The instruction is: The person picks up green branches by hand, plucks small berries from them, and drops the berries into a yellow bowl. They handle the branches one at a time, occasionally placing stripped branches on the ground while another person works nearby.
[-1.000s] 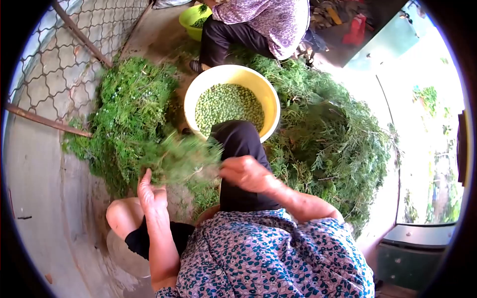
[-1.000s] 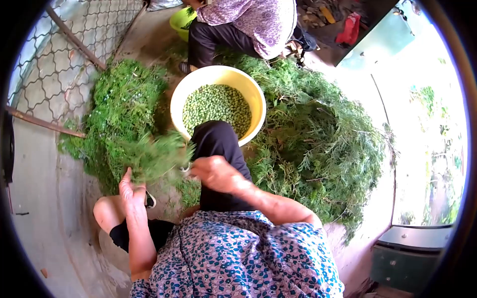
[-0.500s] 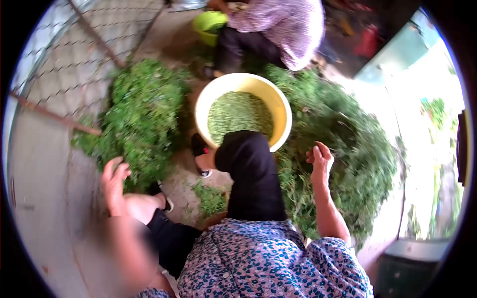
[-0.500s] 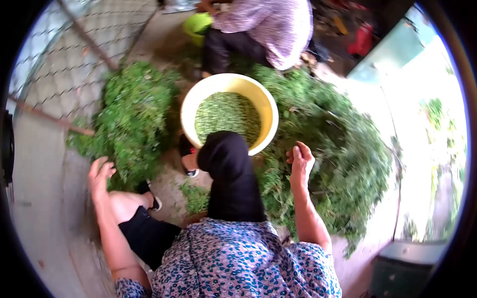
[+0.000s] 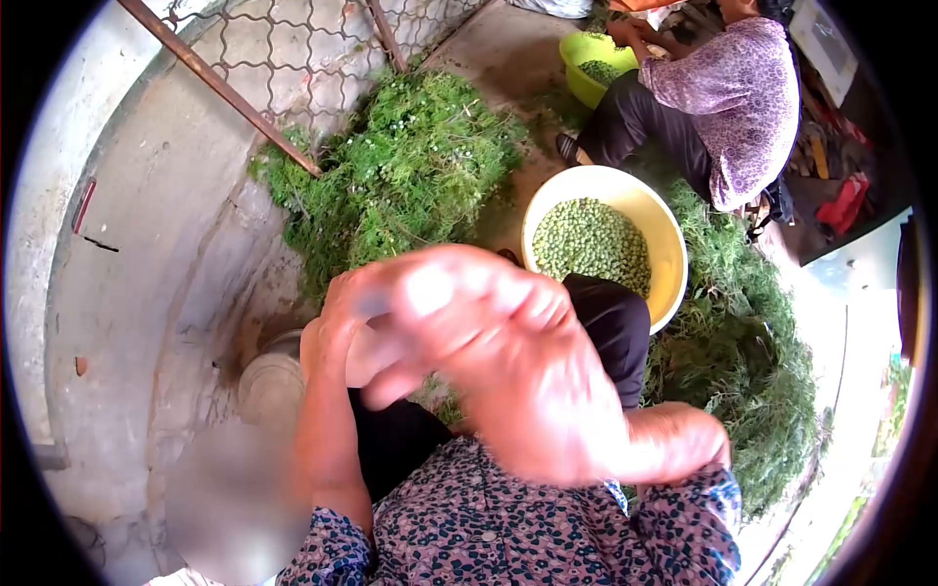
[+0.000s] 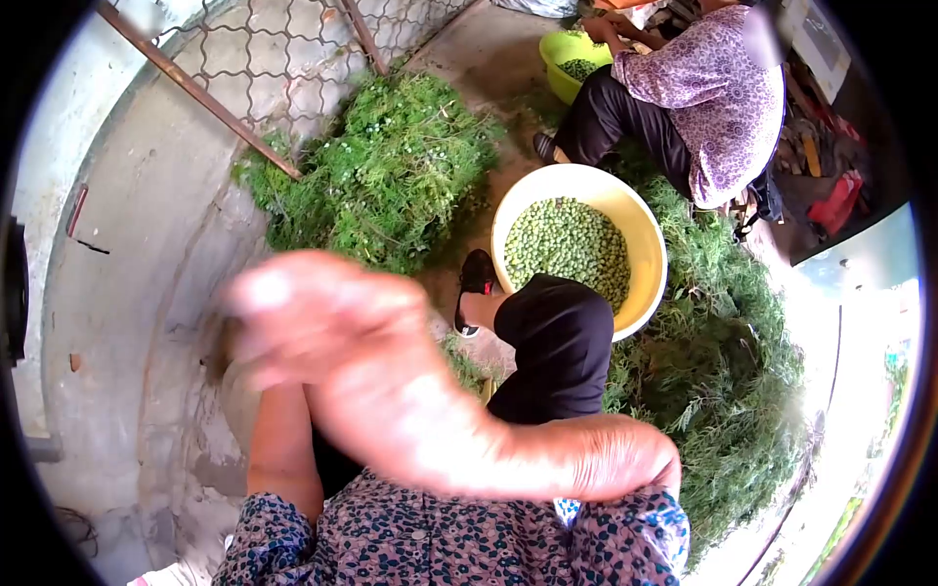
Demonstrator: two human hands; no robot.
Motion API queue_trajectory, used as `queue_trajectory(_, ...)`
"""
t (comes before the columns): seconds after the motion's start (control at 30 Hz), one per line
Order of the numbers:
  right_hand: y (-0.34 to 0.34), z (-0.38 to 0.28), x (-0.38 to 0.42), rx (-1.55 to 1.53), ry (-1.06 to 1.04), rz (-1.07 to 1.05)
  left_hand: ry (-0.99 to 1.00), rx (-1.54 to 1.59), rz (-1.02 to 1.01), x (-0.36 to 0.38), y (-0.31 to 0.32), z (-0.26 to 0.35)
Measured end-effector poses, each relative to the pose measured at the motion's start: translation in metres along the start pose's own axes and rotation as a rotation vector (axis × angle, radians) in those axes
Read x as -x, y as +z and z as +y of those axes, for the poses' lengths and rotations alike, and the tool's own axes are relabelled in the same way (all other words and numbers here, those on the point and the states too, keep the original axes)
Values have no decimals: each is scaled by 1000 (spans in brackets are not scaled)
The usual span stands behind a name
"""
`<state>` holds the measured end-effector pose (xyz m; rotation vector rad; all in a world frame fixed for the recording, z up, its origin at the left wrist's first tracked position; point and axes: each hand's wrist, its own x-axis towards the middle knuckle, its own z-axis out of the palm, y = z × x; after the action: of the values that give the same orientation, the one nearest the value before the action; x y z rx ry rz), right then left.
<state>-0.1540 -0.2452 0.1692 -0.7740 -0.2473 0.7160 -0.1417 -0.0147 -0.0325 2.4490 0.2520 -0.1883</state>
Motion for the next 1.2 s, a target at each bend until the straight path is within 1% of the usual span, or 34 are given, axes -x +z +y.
queue_trajectory(0.07, 29, -5, -4, -131, -13, -269, 189, -119, -23, -11, 11, -38)
queue_trajectory(0.13, 51, -6, -8, -199, -5, -472, 62, -128, -21, -3, 8, -18)
queue_trajectory(0.17, 56, -6, -9, -204, 9, -531, 49, -171, -38, -4, 7, -14)
queue_trajectory(0.2, 61, -4, -9, -206, 24, -576, 33, -211, -57, -4, 7, -12)
queue_trajectory(0.23, 64, -3, -9, -206, 34, -624, 2, -188, -41, -1, 8, -10)
queue_trajectory(0.27, 69, -3, -8, -200, 46, -665, -14, -196, -80, -4, 6, -9)
queue_trajectory(0.3, 69, -2, -7, -196, 58, -695, 47, -210, -51, -3, 7, -11)
queue_trajectory(0.47, 69, 2, -5, -123, 91, -814, 50, -242, -42, -2, 8, -15)
queue_trajectory(0.53, 74, 6, -1, -77, 94, -885, 22, -252, -71, -3, 8, -13)
queue_trajectory(0.6, 74, 6, 1, -34, 99, -963, 15, -248, -51, -1, 7, -9)
queue_trajectory(0.7, 66, 2, 2, 150, 84, -1121, 14, -264, -108, -2, 6, -6)
queue_trajectory(0.73, 62, -2, 1, 254, 69, -1195, -1, -262, -94, -2, 5, -6)
queue_trajectory(0.8, 57, -7, 2, 518, 34, -1354, 56, -253, -77, 1, 10, -11)
queue_trajectory(0.83, 53, -9, 0, 670, 26, -1436, 152, -277, 9, 1, 14, -16)
queue_trajectory(0.9, 43, -13, -5, 999, 33, -1551, 114, -294, -13, 1, 15, -19)
queue_trajectory(0.93, 37, -10, -9, 1151, 17, -1545, 111, -298, -11, 1, 18, -19)
queue_trajectory(0.97, 27, -5, -15, 1256, -64, -1435, 105, -310, -28, 1, 19, -19)
queue_trajectory(1.0, 12, 8, -23, 1218, -294, -1200, 106, -312, -18, 2, 16, -18)
queue_trajectory(1.03, -13, 31, -36, 1161, -507, -956, 211, -354, 10, 3, 14, -16)
queue_trajectory(1.07, -33, 47, -57, 1148, -471, -802, 312, -393, 36, 1, 11, -16)
queue_trajectory(1.1, -48, 57, -76, 1300, -406, -658, 155, -285, -184, -15, 16, -17)
queue_trajectory(1.13, -59, 65, -98, 1256, -357, -502, 152, -283, -176, -20, 14, -4)
queue_trajectory(1.17, -71, 72, -116, 1318, -272, -367, 90, -277, -167, -19, 6, 17)
queue_trajectory(1.2, -81, 79, -133, 1400, -299, -253, 30, -269, -163, -19, 0, 34)
